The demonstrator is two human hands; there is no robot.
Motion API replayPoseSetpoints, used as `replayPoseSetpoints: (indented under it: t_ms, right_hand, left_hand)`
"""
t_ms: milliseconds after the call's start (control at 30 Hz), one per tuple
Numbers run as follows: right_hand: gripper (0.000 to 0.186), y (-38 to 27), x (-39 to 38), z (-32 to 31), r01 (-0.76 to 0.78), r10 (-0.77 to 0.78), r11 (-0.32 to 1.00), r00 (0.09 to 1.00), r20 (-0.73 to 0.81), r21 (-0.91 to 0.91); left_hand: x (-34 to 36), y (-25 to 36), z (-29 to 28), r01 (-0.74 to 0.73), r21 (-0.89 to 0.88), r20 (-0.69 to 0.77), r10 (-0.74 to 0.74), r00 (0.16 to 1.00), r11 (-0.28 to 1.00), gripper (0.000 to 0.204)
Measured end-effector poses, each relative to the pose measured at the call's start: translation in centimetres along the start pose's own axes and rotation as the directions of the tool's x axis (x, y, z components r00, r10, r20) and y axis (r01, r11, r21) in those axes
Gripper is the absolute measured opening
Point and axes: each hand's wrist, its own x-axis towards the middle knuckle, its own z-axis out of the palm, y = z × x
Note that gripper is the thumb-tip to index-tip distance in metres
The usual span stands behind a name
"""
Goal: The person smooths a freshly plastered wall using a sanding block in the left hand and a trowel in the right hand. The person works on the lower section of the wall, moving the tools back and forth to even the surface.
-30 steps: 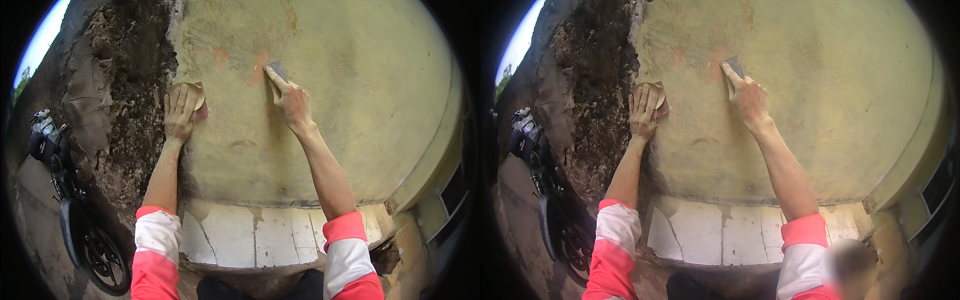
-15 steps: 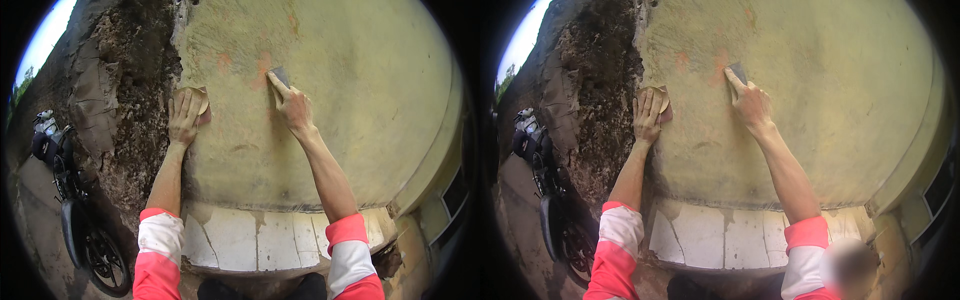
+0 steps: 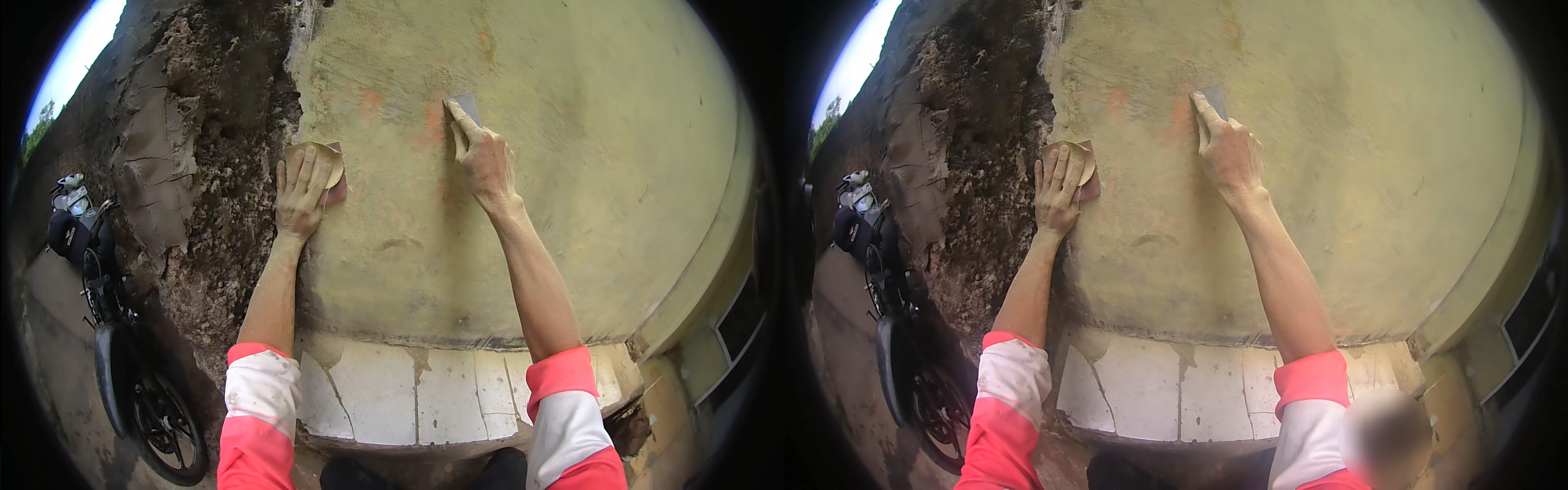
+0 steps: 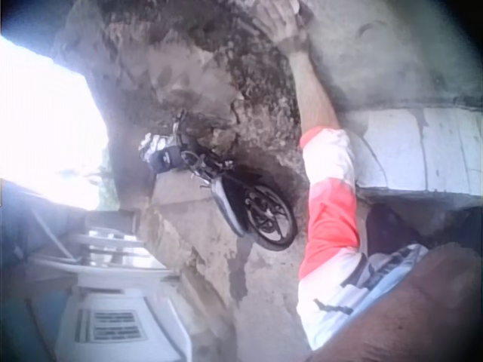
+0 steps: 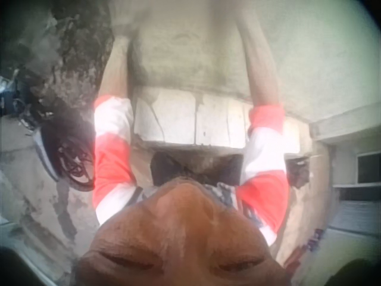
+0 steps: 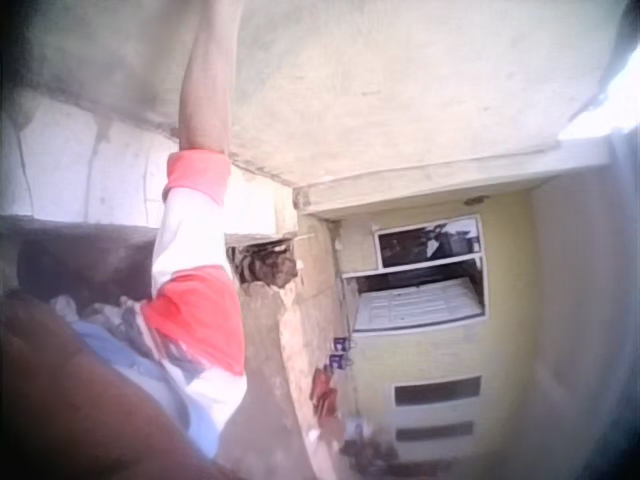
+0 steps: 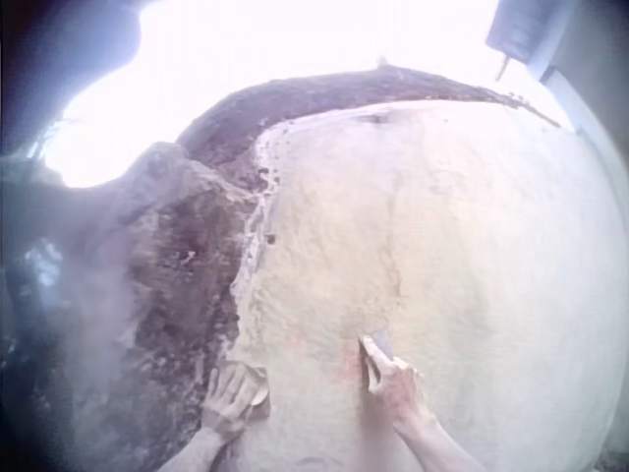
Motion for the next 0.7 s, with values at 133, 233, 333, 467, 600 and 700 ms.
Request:
replayPoseSetpoints:
  t_ms: [133, 233, 333, 467, 600, 700]
  right_hand:
    - [0.040, 0.6, -0.7, 0.1, 0.008, -0.008, 1.000, 1.000, 0.019, -0.016]
    - [0.041, 1.7, -1.3, 0.2, 0.012, -0.011, 1.000, 0.999, -0.035, 0.012]
    - [0.041, 1.6, -1.2, 0.7, 0.011, -0.009, 1.000, 0.998, -0.055, 0.028]
    - [0.040, -0.9, 2.1, 0.1, 0.015, -0.010, 0.999, 0.996, -0.089, 0.047]
    - [0.038, 0.7, -0.1, -0.3, 0.010, -0.008, 0.999, 1.000, -0.028, 0.047]
    - [0.038, 0.3, 0.9, -0.8, 0.014, -0.011, 0.997, 0.999, -0.037, 0.072]
  left_hand:
    - [-1.0, 0.0, 0.2, 0.003, 0.017, 0.007, -0.003, 1.000, 1.000, 0.056]
    - [0.3, 0.2, -0.2, 0.002, 0.012, -0.002, -0.002, 1.000, 1.000, 0.056]
    - [0.1, 0.0, -0.1, -0.006, 0.013, -0.003, 0.006, 1.000, 1.000, 0.056]
    - [0.0, 0.1, -0.2, -0.007, 0.008, 0.003, 0.007, 1.000, 1.000, 0.056]
    - [0.0, 0.0, -0.4, 0.004, 0.009, 0.018, -0.004, 1.000, 1.000, 0.057]
    - [-0.2, 0.0, 0.0, -0.001, 0.004, 0.002, 0.001, 1.000, 1.000, 0.057]
